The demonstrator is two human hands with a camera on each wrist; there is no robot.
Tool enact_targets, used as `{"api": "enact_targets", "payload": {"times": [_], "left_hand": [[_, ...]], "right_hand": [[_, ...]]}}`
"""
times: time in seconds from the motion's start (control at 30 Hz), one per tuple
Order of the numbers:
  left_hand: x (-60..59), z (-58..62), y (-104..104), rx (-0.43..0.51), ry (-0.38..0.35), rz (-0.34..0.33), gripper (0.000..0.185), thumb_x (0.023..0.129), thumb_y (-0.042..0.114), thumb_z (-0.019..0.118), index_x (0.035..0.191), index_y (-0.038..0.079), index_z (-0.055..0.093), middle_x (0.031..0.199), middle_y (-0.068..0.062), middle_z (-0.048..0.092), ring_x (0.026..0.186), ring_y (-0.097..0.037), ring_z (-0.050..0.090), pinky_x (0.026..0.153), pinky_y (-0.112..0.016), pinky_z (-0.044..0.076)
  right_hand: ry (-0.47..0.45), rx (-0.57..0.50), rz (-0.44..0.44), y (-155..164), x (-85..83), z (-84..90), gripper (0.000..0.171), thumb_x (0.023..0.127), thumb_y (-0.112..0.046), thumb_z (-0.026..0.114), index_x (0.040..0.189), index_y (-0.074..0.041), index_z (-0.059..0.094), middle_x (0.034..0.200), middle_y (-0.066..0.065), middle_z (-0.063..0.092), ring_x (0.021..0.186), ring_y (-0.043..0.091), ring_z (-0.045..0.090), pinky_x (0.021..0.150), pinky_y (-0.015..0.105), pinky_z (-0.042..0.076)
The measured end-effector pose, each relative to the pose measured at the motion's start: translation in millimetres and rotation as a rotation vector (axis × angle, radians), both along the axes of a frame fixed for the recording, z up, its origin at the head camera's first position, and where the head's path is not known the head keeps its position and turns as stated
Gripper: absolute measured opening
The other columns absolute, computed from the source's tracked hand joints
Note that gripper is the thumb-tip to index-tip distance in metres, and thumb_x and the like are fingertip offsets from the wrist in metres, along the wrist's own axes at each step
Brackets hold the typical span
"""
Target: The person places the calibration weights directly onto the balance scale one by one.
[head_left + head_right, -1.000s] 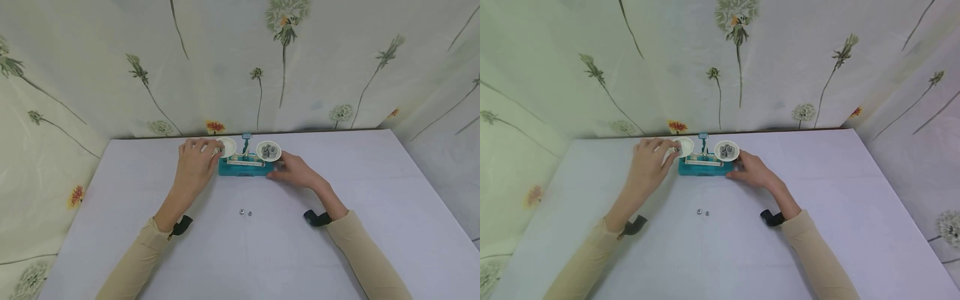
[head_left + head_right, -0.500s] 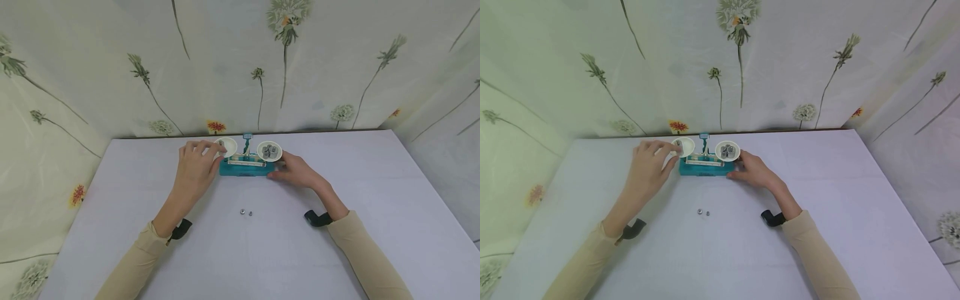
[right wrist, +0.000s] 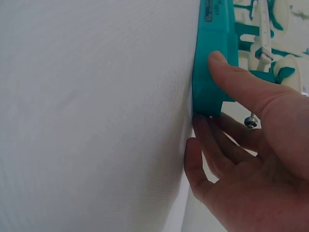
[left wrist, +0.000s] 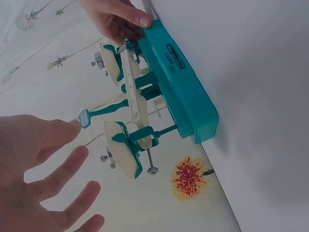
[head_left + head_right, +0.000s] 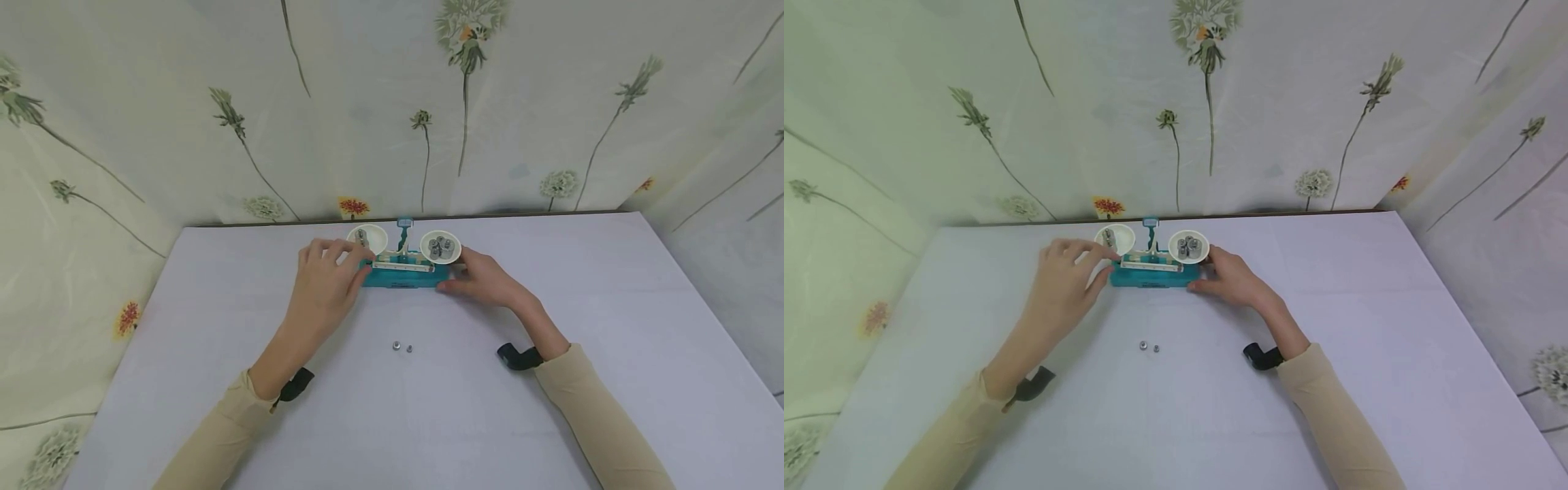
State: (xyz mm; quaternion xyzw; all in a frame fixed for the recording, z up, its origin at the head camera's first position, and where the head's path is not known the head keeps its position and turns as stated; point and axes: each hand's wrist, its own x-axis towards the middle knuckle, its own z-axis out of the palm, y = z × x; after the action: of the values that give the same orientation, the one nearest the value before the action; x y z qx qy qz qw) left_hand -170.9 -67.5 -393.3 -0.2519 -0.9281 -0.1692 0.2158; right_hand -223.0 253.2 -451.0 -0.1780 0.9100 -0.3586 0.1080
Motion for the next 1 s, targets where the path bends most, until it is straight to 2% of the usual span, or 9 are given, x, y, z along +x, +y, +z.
{"api": "enact_targets", "payload": {"times": [0.23,0.53,0.7,1.0], "left_hand": [[6.9,-4.4,4,-0.025,0.016,-0.045,0.015,0.103,0.022,0.076,0.118,0.021,0.076,0.122,-0.006,0.076,0.119,-0.037,0.063,0.102,-0.058,0.053],[15.2,-8.2,11,-0.079,-0.034,-0.077,0.015,0.103,0.025,0.075,0.118,0.023,0.074,0.124,-0.003,0.076,0.118,-0.034,0.063,0.103,-0.056,0.055],[17.7,-11.0,14,-0.098,-0.033,-0.086,0.014,0.103,0.025,0.075,0.118,0.024,0.074,0.123,-0.002,0.076,0.116,-0.032,0.063,0.103,-0.054,0.054],[21.7,-16.0,19,-0.201,-0.131,-0.083,0.021,0.101,0.030,0.078,0.120,0.025,0.072,0.121,-0.004,0.076,0.114,-0.033,0.065,0.102,-0.053,0.055]], "right_hand": [[-0.003,0.007,-0.001,0,-0.5,-0.4,0.081,0.098,-0.025,0.082,0.163,-0.005,0.039,0.162,0.021,0.054,0.151,0.047,0.050,0.120,0.064,0.048],[-0.010,0.018,-0.002,-2,-1.4,0.0,0.083,0.098,-0.025,0.081,0.165,-0.006,0.036,0.162,0.021,0.053,0.151,0.046,0.050,0.120,0.061,0.050],[-0.013,0.015,-0.004,-1,-1.7,0.3,0.083,0.098,-0.024,0.081,0.165,-0.005,0.036,0.162,0.021,0.053,0.151,0.045,0.050,0.120,0.060,0.051],[-0.012,0.022,-0.007,-1,-2.0,0.4,0.084,0.098,-0.027,0.081,0.165,-0.004,0.036,0.161,0.023,0.053,0.150,0.047,0.051,0.119,0.062,0.050]]}}
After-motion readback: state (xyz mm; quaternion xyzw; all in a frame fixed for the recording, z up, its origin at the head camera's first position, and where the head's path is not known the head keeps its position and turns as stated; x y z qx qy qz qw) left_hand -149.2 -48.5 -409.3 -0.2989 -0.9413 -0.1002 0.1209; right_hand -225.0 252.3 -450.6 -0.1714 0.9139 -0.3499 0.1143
